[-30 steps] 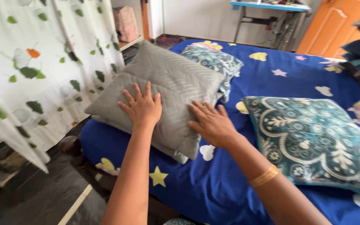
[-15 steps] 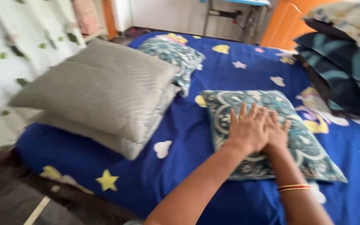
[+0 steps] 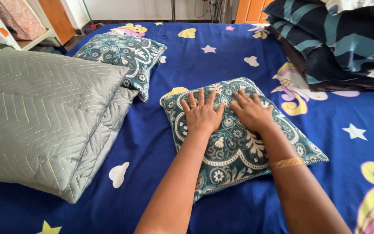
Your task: The person inserts a patterned pillow insert into a teal pillowcase, aligns the corners, and zips the case closed. They then smooth and adjust the finished pillow on the bed alongside other pillows.
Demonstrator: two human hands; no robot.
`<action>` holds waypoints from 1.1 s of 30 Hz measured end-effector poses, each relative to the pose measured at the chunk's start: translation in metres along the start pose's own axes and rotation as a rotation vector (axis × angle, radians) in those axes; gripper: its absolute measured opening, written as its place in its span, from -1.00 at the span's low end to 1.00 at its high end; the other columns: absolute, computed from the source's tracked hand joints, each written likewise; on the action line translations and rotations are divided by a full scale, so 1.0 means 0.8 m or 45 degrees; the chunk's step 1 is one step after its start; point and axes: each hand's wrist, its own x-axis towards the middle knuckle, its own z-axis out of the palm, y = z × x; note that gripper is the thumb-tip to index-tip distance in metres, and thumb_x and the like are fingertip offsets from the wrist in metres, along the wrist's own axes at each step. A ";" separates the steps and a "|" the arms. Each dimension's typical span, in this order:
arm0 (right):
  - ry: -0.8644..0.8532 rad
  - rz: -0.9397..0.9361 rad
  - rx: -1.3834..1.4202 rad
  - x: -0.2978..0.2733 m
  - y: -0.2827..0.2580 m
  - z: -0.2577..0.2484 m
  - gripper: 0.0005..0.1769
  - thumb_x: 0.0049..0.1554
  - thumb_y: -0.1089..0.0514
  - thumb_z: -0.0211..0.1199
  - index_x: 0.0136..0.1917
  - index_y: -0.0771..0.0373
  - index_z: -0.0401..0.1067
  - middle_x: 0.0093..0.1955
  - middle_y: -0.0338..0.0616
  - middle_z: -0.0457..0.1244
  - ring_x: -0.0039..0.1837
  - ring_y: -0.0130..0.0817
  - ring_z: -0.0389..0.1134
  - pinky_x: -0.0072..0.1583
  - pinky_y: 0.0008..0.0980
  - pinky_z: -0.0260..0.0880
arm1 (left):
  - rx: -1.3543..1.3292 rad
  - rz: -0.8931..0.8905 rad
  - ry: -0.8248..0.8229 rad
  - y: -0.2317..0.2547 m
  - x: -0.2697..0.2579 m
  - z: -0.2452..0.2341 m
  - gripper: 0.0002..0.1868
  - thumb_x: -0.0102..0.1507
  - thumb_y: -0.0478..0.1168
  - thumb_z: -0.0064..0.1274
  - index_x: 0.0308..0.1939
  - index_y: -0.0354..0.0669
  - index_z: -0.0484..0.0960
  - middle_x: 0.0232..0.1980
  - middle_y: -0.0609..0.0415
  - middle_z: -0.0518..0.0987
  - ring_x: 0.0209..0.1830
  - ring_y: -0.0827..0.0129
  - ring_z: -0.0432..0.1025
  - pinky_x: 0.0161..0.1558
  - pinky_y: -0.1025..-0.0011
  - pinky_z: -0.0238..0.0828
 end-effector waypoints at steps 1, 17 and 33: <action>-0.016 0.060 0.051 0.012 0.007 -0.002 -0.17 0.19 -0.45 -0.22 0.65 -0.24 -0.10 0.74 -0.45 -0.29 0.73 -0.13 -0.32 0.49 0.48 -0.31 | -0.015 0.009 0.006 0.000 -0.003 0.002 -0.26 0.36 0.37 -0.46 0.59 0.35 0.03 0.67 0.03 -0.10 0.67 -0.09 -0.32 0.53 -0.16 -0.53; 0.405 -0.061 0.045 -0.125 0.042 0.029 -0.12 0.18 -0.45 -0.09 0.65 -0.11 -0.05 0.67 0.10 -0.13 0.63 0.16 -0.15 0.43 0.37 -0.09 | -0.090 0.134 0.100 0.004 -0.105 -0.021 -0.22 0.32 0.39 -0.38 0.57 0.27 0.13 0.63 -0.03 0.01 0.66 -0.08 -0.25 0.49 -0.35 -0.49; 0.062 0.020 0.133 0.042 0.048 -0.005 -0.11 0.15 -0.56 -0.07 0.62 -0.16 0.12 0.58 0.07 0.08 0.53 0.13 0.15 0.47 0.00 0.14 | -0.062 -0.033 -0.199 0.016 0.026 -0.029 -0.21 0.26 0.48 -0.38 0.55 0.50 0.06 0.65 0.05 -0.03 0.66 -0.09 -0.26 0.42 -0.51 -0.52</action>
